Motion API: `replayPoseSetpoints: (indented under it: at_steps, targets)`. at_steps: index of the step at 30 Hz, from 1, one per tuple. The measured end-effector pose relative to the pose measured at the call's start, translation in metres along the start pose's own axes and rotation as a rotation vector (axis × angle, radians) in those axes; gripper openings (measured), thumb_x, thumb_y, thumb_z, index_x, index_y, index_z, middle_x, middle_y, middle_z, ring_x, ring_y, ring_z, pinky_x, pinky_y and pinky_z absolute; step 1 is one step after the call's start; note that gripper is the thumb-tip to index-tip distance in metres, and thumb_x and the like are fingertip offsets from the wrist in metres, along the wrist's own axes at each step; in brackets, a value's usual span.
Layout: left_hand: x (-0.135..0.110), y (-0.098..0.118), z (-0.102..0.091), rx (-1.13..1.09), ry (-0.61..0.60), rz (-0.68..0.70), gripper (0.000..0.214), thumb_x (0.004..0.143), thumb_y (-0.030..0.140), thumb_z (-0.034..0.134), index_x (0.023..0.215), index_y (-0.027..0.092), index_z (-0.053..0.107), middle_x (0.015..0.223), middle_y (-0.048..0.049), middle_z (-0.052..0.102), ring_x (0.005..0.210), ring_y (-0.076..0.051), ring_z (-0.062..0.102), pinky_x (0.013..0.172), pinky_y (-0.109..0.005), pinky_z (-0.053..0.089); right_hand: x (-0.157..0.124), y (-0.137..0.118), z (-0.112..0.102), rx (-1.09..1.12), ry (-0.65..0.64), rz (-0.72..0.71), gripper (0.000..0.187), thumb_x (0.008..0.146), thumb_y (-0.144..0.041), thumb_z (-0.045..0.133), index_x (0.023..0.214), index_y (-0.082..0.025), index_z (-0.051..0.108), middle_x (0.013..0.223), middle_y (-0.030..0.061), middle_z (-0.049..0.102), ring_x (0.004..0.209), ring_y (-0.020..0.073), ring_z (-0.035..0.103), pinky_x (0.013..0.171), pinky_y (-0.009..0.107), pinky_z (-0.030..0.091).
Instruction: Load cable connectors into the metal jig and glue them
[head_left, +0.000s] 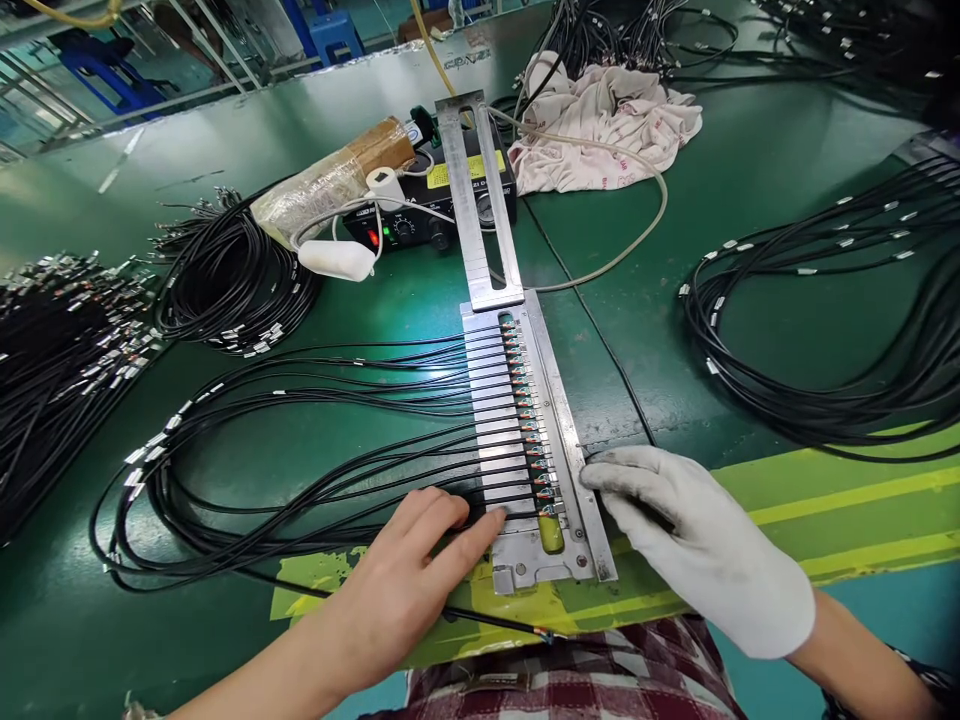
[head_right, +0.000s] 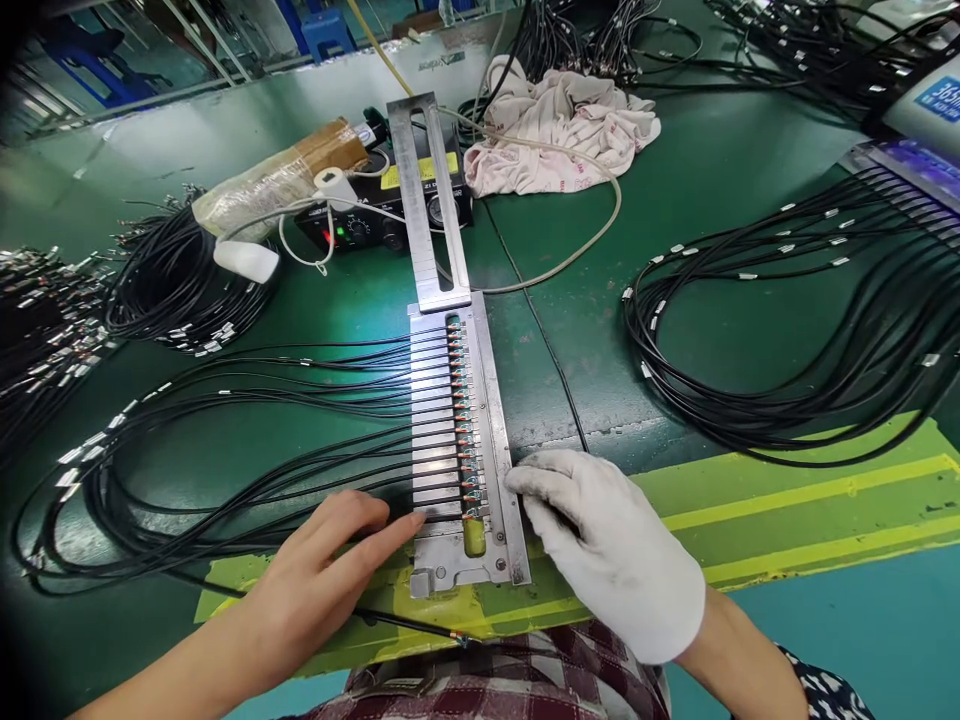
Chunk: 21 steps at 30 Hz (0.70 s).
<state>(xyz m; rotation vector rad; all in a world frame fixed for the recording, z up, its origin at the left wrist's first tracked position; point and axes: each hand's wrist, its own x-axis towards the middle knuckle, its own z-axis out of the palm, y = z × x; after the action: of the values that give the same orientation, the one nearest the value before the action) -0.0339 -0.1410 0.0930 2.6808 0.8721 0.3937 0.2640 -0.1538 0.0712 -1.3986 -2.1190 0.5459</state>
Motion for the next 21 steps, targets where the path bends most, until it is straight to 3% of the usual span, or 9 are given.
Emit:
replayPoseSetpoints:
  at_steps: [7,13,18,21]
  targets:
    - [0.006,-0.001,-0.008,0.008,-0.037,0.061,0.043,0.095,0.005,0.035,0.135,0.009,0.049,0.100,-0.0132,0.055,0.092,-0.023,0.050,0.082,-0.038,0.046,0.002,0.001,0.002,0.020,0.002,0.002,0.025,0.094,-0.017,0.050,0.115,-0.027,0.059,0.108,0.0050,0.067,0.098,0.0208,0.065,0.082,0.040,0.055]
    - [0.005,0.000,0.005,-0.034,0.035,0.064,0.037,0.096,0.004,0.036,0.129,0.010,0.053,0.100,-0.0117,0.058,0.092,-0.021,0.052,0.082,-0.035,0.046,0.001,0.001,0.002,0.018,0.012,0.013,0.024,0.094,-0.018,0.050,0.113,-0.027,0.063,0.107,0.0050,0.068,0.097,0.0212,0.066,0.082,0.039,0.055]
    - [-0.001,0.004,0.015,0.141,0.164,-0.063,0.041,0.095,0.001,0.037,0.125,0.018,0.060,0.090,-0.0061,0.052,0.084,-0.018,0.048,0.075,-0.033,0.037,0.001,0.002,0.003,0.020,-0.006,0.019,0.024,0.094,-0.019,0.051,0.112,-0.026,0.064,0.107,0.0053,0.068,0.097,0.0216,0.066,0.082,0.040,0.055]
    - [-0.006,0.004,0.014,0.167,0.096,-0.064,0.046,0.095,0.000,0.034,0.129,0.019,0.057,0.082,-0.0029,0.050,0.076,-0.017,0.045,0.074,-0.033,0.031,0.002,0.001,0.002,0.012,0.000,-0.002,0.023,0.094,-0.018,0.050,0.111,-0.026,0.063,0.107,0.0052,0.068,0.097,0.0213,0.066,0.082,0.040,0.056]
